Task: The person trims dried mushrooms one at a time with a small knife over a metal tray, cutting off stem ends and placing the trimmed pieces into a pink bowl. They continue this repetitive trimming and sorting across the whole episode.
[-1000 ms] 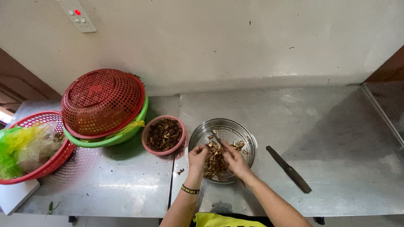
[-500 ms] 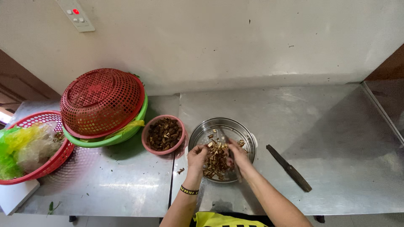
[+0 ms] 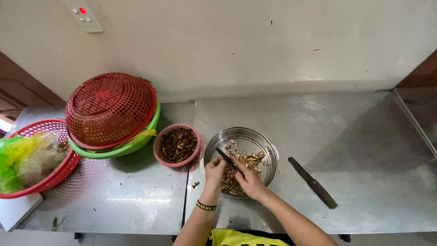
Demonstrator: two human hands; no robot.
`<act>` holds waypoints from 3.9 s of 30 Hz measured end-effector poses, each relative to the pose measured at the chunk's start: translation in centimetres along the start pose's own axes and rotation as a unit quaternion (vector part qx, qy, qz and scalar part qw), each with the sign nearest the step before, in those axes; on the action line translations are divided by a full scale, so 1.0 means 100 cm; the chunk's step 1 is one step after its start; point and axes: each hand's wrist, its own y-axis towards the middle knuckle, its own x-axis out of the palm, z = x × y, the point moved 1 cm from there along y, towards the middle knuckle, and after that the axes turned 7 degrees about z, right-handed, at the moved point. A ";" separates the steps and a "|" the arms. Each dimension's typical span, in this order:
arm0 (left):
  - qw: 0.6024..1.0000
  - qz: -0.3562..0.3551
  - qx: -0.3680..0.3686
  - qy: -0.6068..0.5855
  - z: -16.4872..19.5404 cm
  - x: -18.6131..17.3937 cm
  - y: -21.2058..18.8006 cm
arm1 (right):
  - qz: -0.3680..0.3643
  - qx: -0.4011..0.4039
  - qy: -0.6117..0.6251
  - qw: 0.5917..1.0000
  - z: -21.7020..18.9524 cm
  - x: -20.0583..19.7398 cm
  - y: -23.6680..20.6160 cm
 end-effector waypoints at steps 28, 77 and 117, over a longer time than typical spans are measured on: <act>0.997 -0.020 -0.029 0.070 0.006 -0.006 -0.004 | 0.047 0.313 0.113 0.942 0.033 -0.017 0.011; 0.991 -0.077 0.033 0.102 0.010 -0.012 -0.008 | -0.096 0.261 0.047 0.960 -0.002 -0.010 -0.003; 0.883 0.000 0.247 0.399 0.014 -0.006 -0.020 | -0.024 0.476 0.209 0.854 0.028 -0.017 0.003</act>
